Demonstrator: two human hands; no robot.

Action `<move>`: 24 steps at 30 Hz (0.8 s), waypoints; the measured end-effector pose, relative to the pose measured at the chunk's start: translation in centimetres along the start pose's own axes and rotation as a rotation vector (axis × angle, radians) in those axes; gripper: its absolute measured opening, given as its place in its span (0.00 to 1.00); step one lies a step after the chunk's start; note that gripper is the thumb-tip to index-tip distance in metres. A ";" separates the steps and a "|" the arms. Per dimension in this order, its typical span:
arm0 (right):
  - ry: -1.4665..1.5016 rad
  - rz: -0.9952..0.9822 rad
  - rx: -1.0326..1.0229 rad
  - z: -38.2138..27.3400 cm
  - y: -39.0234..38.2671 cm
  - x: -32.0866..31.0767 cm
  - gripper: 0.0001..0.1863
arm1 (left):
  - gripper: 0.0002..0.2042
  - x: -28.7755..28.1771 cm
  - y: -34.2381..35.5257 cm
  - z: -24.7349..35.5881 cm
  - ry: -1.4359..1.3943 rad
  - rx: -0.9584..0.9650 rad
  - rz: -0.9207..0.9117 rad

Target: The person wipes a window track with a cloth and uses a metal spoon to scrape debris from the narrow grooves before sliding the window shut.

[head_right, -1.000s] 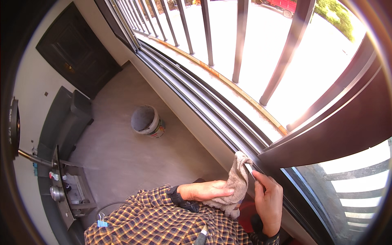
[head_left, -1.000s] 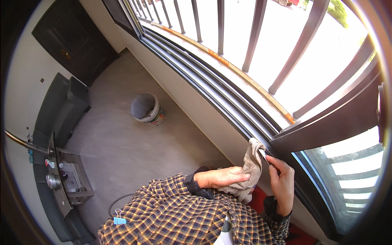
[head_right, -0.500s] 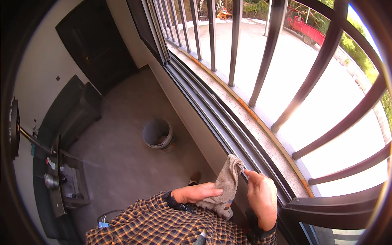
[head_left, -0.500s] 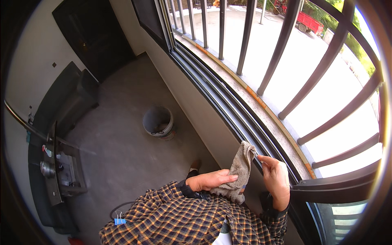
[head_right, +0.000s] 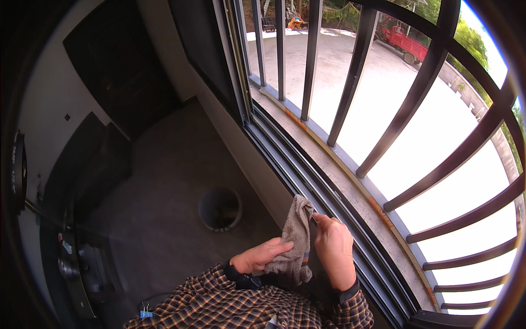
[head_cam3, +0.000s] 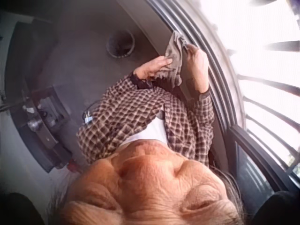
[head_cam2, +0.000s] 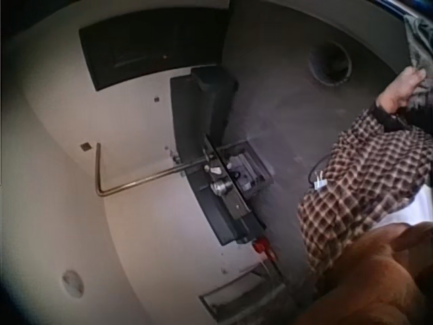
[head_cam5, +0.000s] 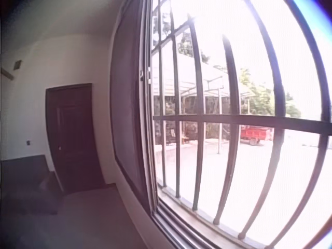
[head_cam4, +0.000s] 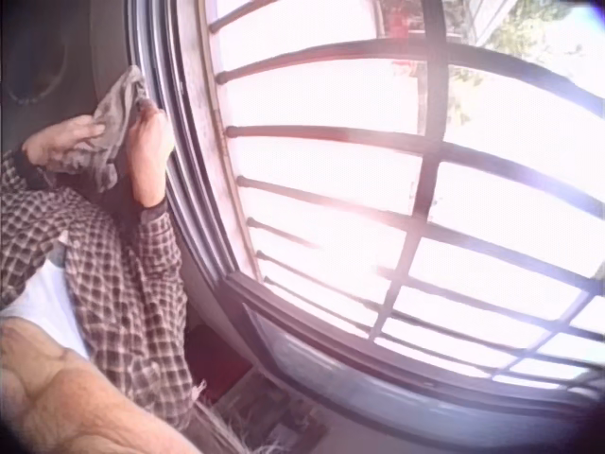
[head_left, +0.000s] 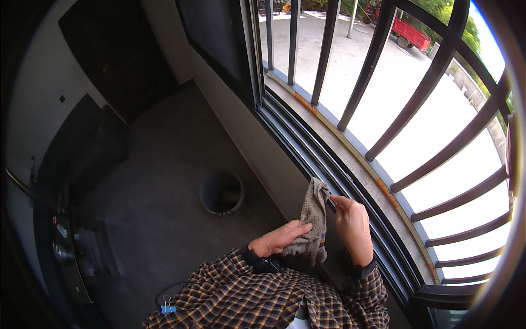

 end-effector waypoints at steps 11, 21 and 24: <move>0.008 -0.009 -0.114 -5.7 12.1 7.5 0.11 | 0.15 -10.5 1.4 8.9 0.181 0.177 0.396; 0.646 -0.032 -0.572 -15.5 11.1 11.8 0.12 | 0.22 -5.0 -11.8 13.5 0.487 0.720 0.646; 1.097 -0.097 -0.441 -14.8 10.6 10.7 0.13 | 0.24 -3.6 -13.4 15.1 0.543 0.620 0.606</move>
Point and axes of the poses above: each hand's wrist, its own y-axis towards the middle knuckle, its own x-axis out of the palm, z = x × y, the point moved 4 cm from there along y, towards the middle knuckle, and after that the axes turned 5 degrees about -z, right-handed, at the moved point
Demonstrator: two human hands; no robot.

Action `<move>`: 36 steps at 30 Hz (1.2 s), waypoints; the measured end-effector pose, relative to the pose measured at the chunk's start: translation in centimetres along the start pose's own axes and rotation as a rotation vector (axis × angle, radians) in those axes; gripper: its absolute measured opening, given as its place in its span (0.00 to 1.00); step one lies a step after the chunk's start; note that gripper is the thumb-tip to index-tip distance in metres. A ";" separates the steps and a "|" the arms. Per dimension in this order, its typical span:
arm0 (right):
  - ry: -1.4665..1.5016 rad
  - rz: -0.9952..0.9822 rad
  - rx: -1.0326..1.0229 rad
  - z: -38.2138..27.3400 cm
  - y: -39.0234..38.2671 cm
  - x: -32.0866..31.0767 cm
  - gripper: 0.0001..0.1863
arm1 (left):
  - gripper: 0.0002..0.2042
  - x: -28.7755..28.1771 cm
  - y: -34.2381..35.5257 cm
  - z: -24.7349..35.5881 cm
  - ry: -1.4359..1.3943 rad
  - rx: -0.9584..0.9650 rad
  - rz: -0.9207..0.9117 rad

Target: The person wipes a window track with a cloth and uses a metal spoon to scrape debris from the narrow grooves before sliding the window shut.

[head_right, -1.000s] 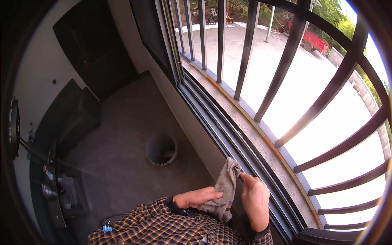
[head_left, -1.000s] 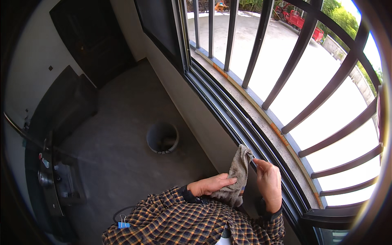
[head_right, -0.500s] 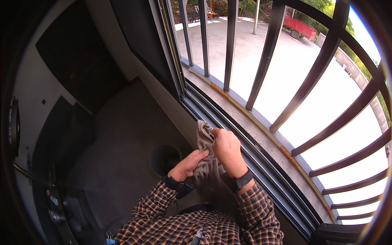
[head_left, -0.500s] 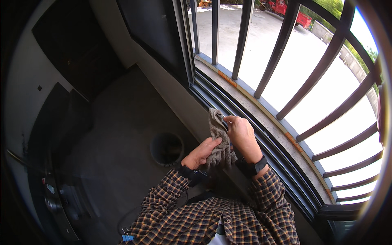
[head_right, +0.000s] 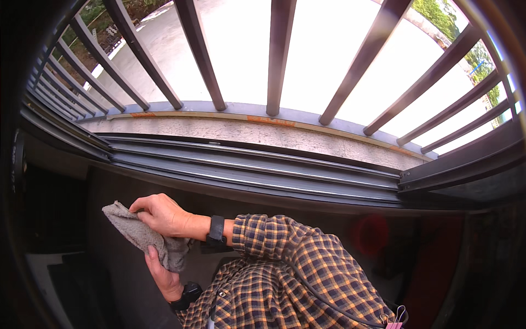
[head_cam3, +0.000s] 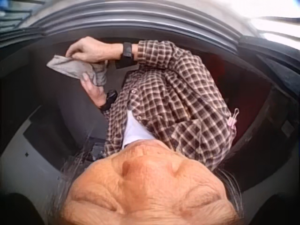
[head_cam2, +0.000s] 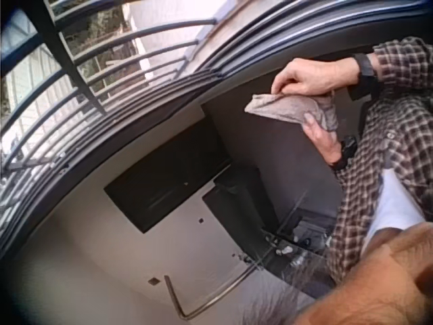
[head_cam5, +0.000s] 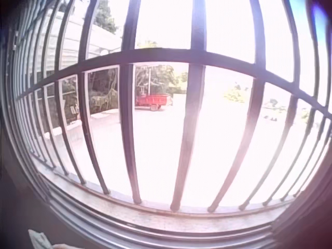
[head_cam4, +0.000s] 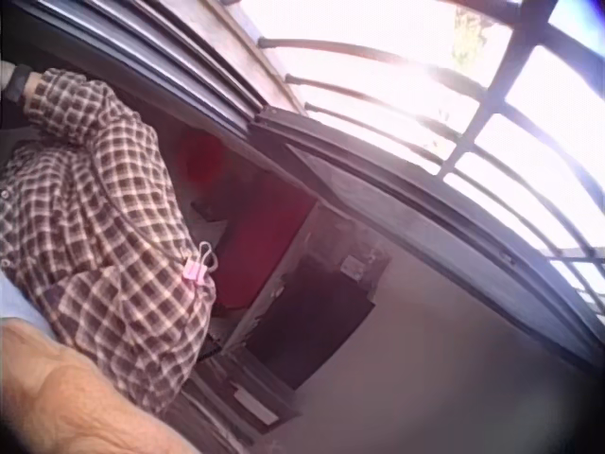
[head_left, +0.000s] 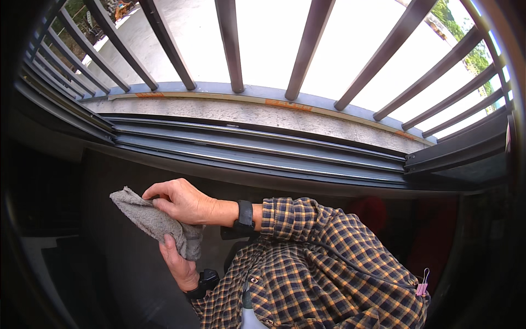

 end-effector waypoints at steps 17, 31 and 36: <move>0.284 0.325 0.311 -4.7 -14.8 -8.3 0.16 | 0.23 3.9 1.1 -0.9 0.127 -0.626 -0.643; -0.711 0.499 0.518 -9.6 -22.2 -11.6 0.17 | 0.27 7.8 0.1 -5.7 0.571 -0.580 -1.172; -1.209 0.313 0.552 -12.7 -20.1 -13.4 0.16 | 0.24 12.4 0.5 -6.6 0.579 -0.314 -1.233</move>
Point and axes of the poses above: each hand's wrist, its own y-axis towards the middle knuckle, its own x-axis out of the palm, z = x × y, the point moved 4 cm from there along y, towards the middle knuckle, and after that the axes turned 5 degrees about -z, right-handed, at the moved point
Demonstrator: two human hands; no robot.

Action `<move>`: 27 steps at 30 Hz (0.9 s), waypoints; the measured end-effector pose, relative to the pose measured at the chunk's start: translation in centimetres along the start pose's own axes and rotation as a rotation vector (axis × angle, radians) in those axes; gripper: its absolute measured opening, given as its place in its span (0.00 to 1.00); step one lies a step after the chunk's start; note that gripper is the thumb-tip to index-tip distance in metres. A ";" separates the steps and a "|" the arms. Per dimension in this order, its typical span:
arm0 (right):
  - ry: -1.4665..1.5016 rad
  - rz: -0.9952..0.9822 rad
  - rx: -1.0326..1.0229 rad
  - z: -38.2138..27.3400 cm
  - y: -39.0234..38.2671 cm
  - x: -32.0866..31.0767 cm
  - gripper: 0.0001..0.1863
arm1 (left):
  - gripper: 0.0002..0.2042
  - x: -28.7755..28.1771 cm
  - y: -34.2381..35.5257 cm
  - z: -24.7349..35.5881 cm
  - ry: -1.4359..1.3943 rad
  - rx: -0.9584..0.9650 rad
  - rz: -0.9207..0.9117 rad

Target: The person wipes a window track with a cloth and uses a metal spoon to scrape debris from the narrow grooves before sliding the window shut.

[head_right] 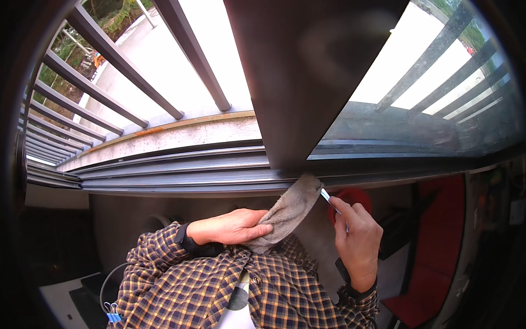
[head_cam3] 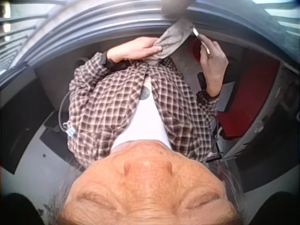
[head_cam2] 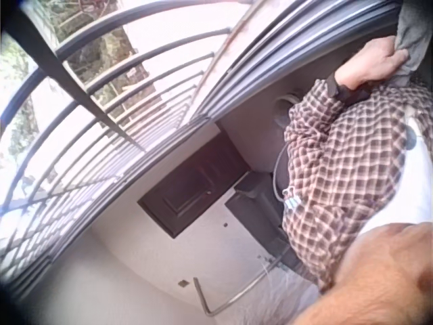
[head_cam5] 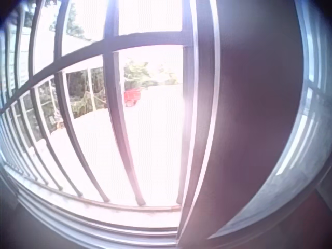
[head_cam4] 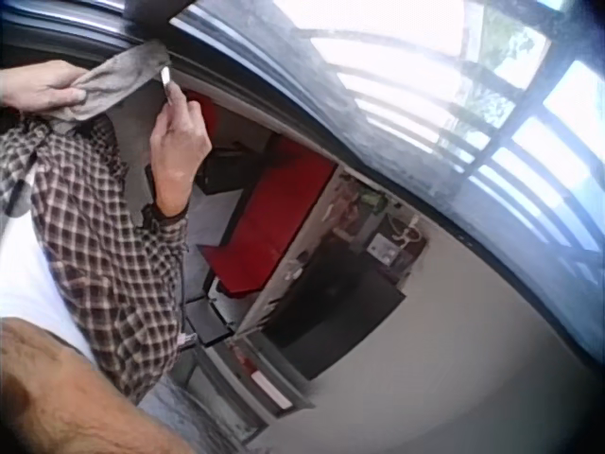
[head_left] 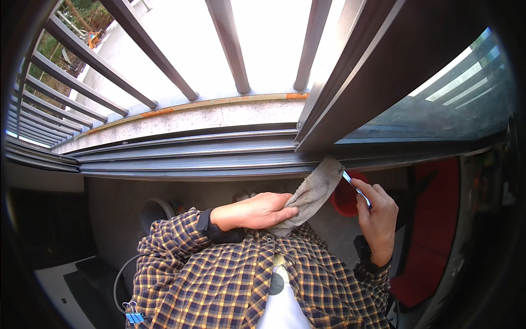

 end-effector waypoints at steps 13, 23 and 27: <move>0.056 -0.169 -0.202 -1.4 2.9 1.1 0.15 | 0.26 -0.8 -0.8 0.9 -0.372 0.023 -0.081; 0.074 -0.116 -0.232 -3.4 2.3 2.4 0.15 | 0.24 -1.2 -3.1 1.0 -0.430 0.003 -0.010; 0.072 -0.089 -0.223 -3.5 1.9 2.3 0.14 | 0.25 -1.0 -3.5 0.4 -0.450 0.017 0.036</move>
Point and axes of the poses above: each hand's wrist, its own y-axis towards the middle knuckle, its own x-axis out of the palm, z = x × y, the point moved 4 cm from there along y, towards the middle knuckle, and after that the axes turned 5 degrees about -z, right-handed, at the moved point
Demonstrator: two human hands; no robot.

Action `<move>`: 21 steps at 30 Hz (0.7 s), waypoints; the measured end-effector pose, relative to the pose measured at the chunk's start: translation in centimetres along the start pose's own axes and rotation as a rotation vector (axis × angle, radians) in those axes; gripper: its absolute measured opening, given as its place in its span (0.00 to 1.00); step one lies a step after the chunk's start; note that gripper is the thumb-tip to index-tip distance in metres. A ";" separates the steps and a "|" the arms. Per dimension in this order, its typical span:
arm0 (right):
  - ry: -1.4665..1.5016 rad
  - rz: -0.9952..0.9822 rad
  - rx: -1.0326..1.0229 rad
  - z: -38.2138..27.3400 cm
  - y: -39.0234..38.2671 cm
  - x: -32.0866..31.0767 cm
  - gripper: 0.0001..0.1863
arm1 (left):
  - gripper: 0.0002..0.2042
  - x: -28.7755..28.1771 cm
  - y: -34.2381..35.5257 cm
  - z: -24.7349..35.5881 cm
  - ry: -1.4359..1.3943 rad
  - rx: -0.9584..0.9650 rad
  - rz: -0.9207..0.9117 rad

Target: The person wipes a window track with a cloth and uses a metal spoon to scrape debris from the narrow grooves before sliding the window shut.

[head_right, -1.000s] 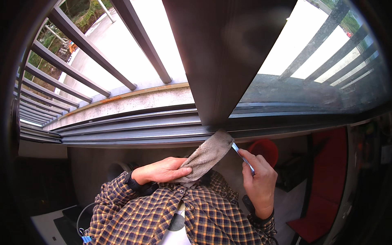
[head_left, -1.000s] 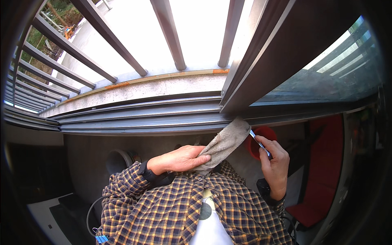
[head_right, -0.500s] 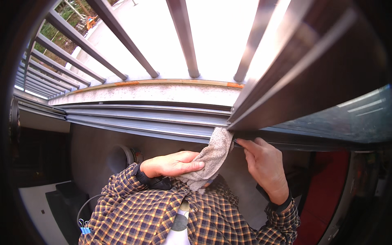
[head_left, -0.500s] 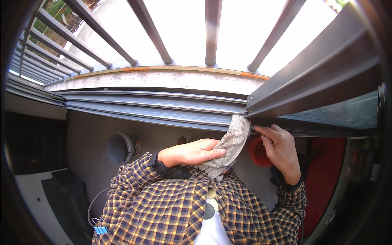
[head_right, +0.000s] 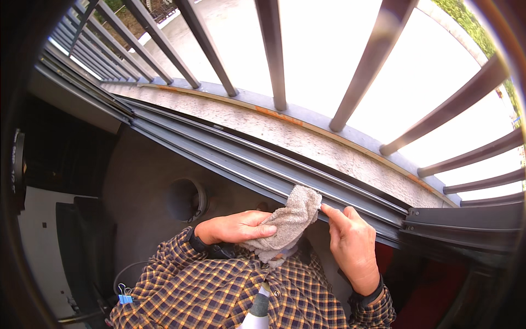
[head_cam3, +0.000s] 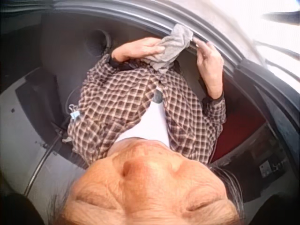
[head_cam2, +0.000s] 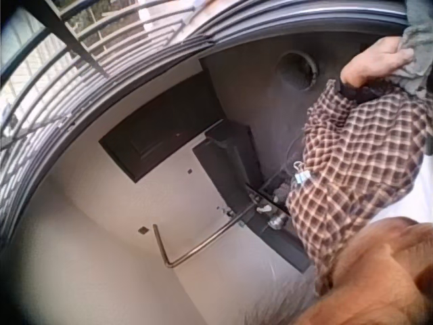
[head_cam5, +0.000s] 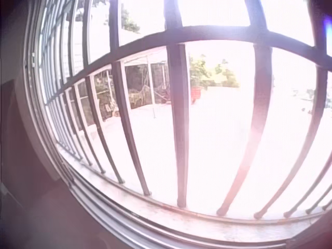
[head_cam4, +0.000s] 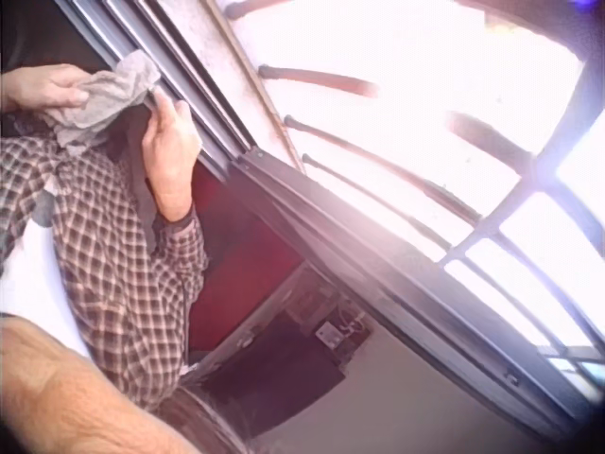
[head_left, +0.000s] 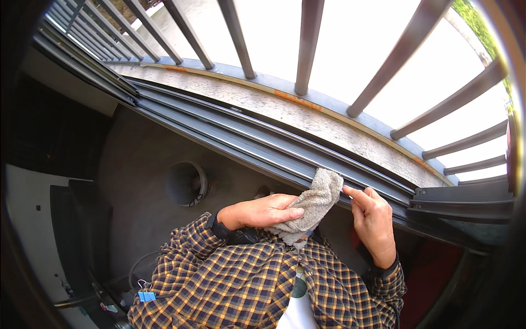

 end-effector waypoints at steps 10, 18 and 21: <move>0.010 0.019 -0.054 -0.9 2.5 2.6 0.12 | 0.20 -0.6 -0.9 -0.4 -0.190 0.020 0.169; -0.002 0.094 -0.110 -1.5 6.3 6.4 0.13 | 0.17 -2.4 -2.2 0.0 -0.262 0.163 0.378; 0.073 0.163 -0.213 -3.8 10.3 8.7 0.14 | 0.20 -4.3 -3.9 1.1 -0.249 0.200 0.585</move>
Point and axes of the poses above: each hand's wrist, its own y-axis towards the middle knuckle, its own x-axis out of the palm, z = x × y, the point moved 4 cm from there along y, towards the middle knuckle, and after that the axes turned 5 degrees about -z, right-handed, at the moved point
